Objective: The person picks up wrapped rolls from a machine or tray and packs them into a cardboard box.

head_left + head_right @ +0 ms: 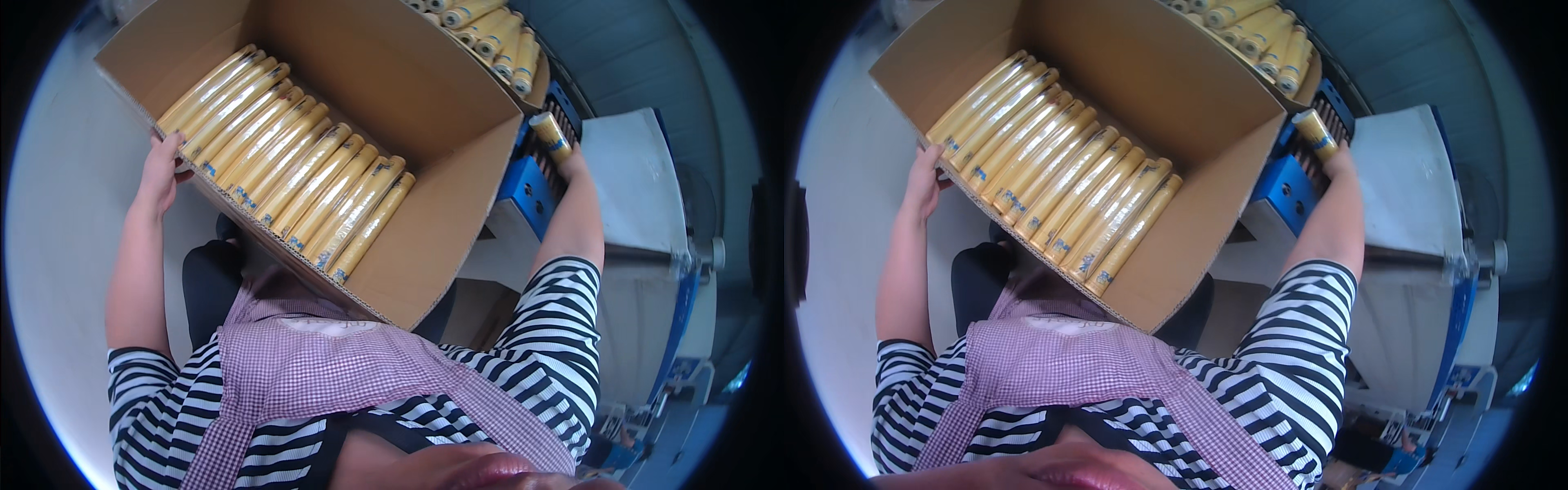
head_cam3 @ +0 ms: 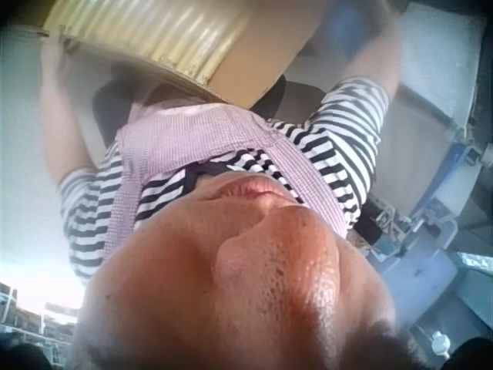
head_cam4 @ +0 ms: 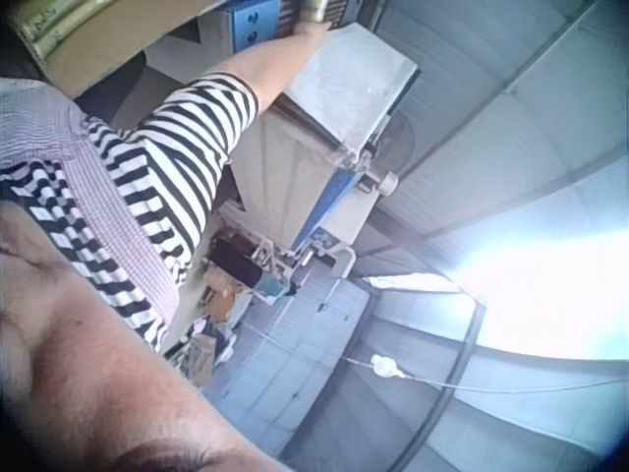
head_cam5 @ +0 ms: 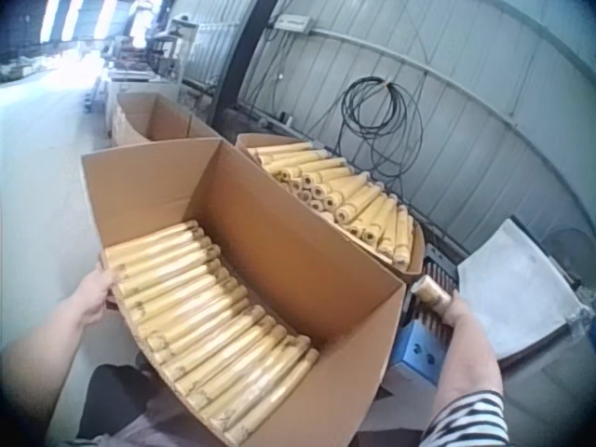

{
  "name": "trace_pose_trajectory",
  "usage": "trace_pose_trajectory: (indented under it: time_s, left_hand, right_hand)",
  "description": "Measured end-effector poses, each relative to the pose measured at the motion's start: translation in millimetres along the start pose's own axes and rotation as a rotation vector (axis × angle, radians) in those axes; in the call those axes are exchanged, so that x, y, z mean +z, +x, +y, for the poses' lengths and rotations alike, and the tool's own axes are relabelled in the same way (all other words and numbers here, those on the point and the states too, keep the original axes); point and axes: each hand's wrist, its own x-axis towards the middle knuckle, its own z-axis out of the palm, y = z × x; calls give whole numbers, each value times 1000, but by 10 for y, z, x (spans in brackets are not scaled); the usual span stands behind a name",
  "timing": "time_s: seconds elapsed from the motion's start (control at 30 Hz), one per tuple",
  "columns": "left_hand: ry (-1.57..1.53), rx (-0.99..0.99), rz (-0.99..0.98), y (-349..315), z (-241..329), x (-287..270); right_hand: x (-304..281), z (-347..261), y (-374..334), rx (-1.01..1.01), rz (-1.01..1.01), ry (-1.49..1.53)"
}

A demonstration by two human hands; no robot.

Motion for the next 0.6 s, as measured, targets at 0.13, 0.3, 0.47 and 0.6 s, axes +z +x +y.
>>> trace_pose_trajectory:
  time_s: [0.13, 0.3, 0.47, 0.6]
  left_hand:
    - [-10, 16, 86, -82, 58, 54]
    - [12, 37, 39, -14, 39, 75]
    - [-29, 41, 59, -45, 42, 79]
    - [-65, 68, 84, -20, -11, -32]
  right_hand:
    - [-409, -727, -379, -5, -67, -456]
    - [-958, -1459, -733, -350, 240, -86]
    - [-1642, -3138, -1934, -969, 405, 136]
    - [-1191, -4775, -2529, -1129, 194, -80]
